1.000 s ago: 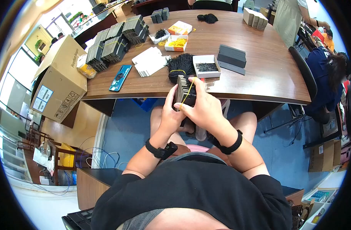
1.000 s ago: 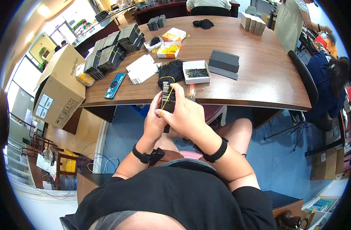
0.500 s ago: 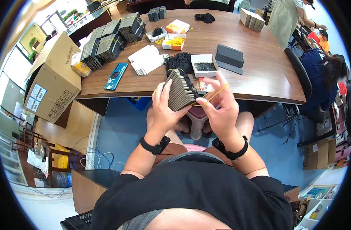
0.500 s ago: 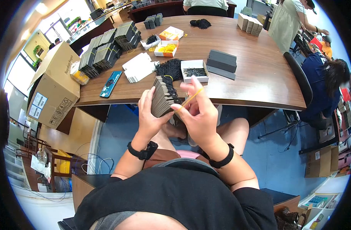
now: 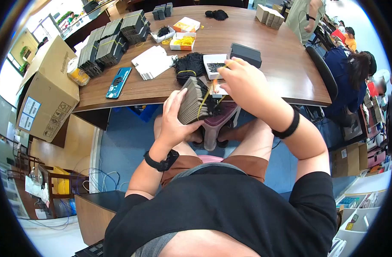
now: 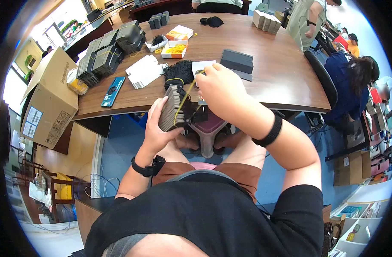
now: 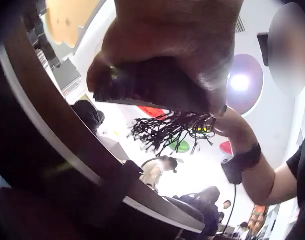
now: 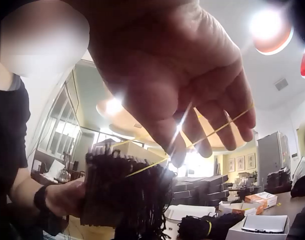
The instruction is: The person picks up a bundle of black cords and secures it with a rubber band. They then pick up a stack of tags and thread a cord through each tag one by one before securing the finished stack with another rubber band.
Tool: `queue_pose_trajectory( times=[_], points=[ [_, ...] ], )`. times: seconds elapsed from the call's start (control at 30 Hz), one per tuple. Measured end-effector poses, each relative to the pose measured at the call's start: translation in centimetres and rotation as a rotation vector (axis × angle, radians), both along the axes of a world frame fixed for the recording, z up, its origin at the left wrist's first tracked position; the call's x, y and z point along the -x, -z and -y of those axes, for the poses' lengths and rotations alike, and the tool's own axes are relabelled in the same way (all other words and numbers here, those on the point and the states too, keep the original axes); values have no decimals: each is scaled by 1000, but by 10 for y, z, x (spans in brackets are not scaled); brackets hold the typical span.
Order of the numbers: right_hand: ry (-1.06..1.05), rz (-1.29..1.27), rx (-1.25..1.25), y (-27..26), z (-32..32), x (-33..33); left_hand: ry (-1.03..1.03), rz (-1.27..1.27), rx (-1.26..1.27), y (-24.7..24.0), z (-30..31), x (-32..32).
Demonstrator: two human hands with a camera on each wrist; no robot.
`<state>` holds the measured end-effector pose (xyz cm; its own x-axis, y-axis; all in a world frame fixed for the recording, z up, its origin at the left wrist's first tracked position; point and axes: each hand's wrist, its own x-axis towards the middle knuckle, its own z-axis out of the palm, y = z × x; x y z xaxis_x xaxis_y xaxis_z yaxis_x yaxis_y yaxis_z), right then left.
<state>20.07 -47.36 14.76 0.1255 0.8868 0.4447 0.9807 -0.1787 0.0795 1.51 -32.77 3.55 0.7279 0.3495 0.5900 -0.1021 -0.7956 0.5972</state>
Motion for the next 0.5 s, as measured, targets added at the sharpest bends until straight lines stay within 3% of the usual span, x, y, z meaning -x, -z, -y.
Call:
queue_pose_trajectory(
  times=[0.1,0.3,0.33,0.5],
  points=[
    [14,-95,39,-5,-1,-3,151,-82,-7,-3,2,4],
    [234,-223,288,-19,-34,-3,482,69,-40,1,35,-13],
    [185,-206,241,-13,-33,-6,527,66,-34,-5,40,-14],
    [238,-185,327,-7,-15,-21,587,53,191,3,23,-1]
  ],
)
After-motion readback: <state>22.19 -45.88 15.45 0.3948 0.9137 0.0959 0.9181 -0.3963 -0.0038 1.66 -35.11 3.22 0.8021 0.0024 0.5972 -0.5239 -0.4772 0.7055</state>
